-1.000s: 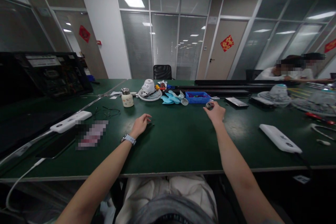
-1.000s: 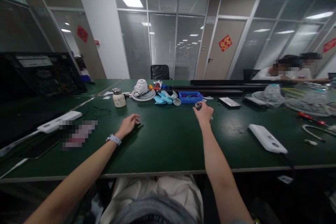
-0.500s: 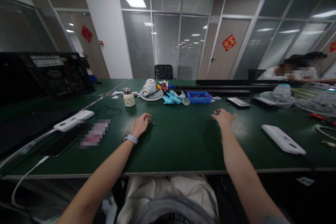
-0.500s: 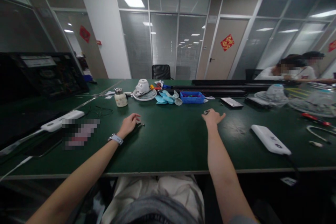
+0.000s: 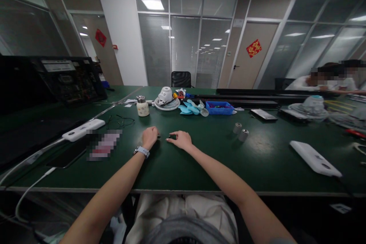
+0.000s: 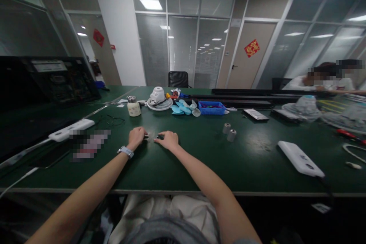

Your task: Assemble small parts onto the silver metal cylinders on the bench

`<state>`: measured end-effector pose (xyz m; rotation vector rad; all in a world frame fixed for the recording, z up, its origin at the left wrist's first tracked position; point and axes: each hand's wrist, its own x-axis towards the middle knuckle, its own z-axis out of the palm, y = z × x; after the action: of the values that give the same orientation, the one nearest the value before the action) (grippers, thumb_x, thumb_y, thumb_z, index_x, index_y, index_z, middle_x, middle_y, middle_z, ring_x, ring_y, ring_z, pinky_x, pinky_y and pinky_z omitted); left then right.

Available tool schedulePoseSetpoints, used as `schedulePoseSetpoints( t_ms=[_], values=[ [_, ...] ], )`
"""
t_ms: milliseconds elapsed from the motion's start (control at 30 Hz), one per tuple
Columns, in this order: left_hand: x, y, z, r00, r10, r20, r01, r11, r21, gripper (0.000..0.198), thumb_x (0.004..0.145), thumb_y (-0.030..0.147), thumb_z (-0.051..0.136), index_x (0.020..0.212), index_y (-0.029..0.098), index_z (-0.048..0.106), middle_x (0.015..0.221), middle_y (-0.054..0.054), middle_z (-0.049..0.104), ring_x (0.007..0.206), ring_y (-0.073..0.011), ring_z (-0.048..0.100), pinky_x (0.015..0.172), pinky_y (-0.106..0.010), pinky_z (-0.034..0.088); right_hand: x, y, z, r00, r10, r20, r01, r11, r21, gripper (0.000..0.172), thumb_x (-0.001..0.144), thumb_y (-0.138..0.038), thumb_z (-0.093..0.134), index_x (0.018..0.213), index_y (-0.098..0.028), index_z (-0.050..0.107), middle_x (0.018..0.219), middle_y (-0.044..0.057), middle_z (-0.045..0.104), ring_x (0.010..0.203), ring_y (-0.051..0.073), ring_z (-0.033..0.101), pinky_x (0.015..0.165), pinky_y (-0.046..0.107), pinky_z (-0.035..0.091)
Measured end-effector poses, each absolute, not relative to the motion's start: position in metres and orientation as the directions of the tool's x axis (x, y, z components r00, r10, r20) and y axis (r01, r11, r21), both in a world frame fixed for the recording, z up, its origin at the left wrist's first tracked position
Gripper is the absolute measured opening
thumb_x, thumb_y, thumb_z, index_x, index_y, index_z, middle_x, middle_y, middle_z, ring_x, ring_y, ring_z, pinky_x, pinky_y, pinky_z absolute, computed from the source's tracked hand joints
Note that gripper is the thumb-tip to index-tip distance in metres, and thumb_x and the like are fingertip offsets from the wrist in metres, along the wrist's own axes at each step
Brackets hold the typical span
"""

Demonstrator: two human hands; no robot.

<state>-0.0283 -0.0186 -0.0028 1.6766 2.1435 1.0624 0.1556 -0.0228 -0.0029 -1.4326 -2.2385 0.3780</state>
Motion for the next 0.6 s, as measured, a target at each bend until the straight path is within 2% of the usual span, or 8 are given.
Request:
schedulePoseSetpoints(
  t_ms=[233, 367, 467, 533, 600],
  values=[
    [-0.023, -0.024, 0.004, -0.312, 0.920, 0.238, 0.740, 0.078, 0.668, 0.036, 0.080, 0.034, 0.036, 0.065, 0.021, 0.066, 0.076, -0.007, 0.071, 0.071, -0.0222, 0.062, 0.058, -0.028, 0.038, 0.154, -0.015, -0.003, -0.344, 0.901, 0.266, 0.772, 0.432, -0.467, 0.039, 0.083, -0.060, 0.052, 0.097, -0.031, 0.074, 0.084, 0.002, 0.069, 0.077, 0.016, 0.060, 0.071, 0.026, 0.041],
    [-0.022, -0.026, 0.006, -0.334, 0.920, 0.207, 0.738, 0.118, 0.665, 0.057, 0.087, 0.049, 0.028, 0.055, 0.019, 0.065, 0.069, -0.011, 0.070, 0.067, -0.0247, 0.062, 0.062, -0.031, 0.041, 0.220, -0.009, 0.020, -0.251, 0.851, 0.462, 0.799, 0.451, -0.398, 0.035, 0.085, -0.056, 0.052, 0.093, -0.031, 0.074, 0.094, 0.004, 0.066, 0.082, 0.018, 0.059, 0.078, 0.032, 0.040],
    [-0.022, -0.023, 0.003, -0.337, 0.920, 0.203, 0.749, 0.131, 0.649, 0.069, 0.089, 0.054, 0.021, 0.048, 0.019, 0.064, 0.062, -0.014, 0.068, 0.063, -0.0258, 0.062, 0.064, -0.034, 0.043, 0.300, -0.004, 0.043, 0.056, 0.803, 0.594, 0.922, 0.187, -0.339, 0.039, 0.085, -0.055, 0.051, 0.092, -0.025, 0.075, 0.096, 0.010, 0.065, 0.090, 0.025, 0.057, 0.083, 0.039, 0.037],
    [-0.022, -0.019, 0.000, -0.326, 0.921, 0.214, 0.760, 0.120, 0.639, 0.071, 0.090, 0.054, 0.019, 0.046, 0.020, 0.064, 0.062, -0.015, 0.068, 0.063, -0.0258, 0.062, 0.064, -0.034, 0.044, 0.350, -0.002, 0.051, 0.289, 0.743, 0.603, 0.923, -0.050, -0.382, 0.041, 0.085, -0.055, 0.051, 0.094, -0.023, 0.075, 0.096, 0.013, 0.065, 0.092, 0.028, 0.056, 0.082, 0.042, 0.036],
    [-0.023, -0.016, -0.003, -0.322, 0.923, 0.212, 0.770, 0.125, 0.625, 0.071, 0.091, 0.052, 0.018, 0.046, 0.020, 0.063, 0.064, -0.015, 0.068, 0.064, -0.0262, 0.062, 0.066, -0.035, 0.044, 0.387, 0.000, 0.052, 0.449, 0.683, 0.577, 0.876, -0.211, -0.433, 0.040, 0.084, -0.054, 0.053, 0.095, -0.022, 0.075, 0.094, 0.015, 0.066, 0.091, 0.030, 0.057, 0.081, 0.043, 0.037]
  ],
)
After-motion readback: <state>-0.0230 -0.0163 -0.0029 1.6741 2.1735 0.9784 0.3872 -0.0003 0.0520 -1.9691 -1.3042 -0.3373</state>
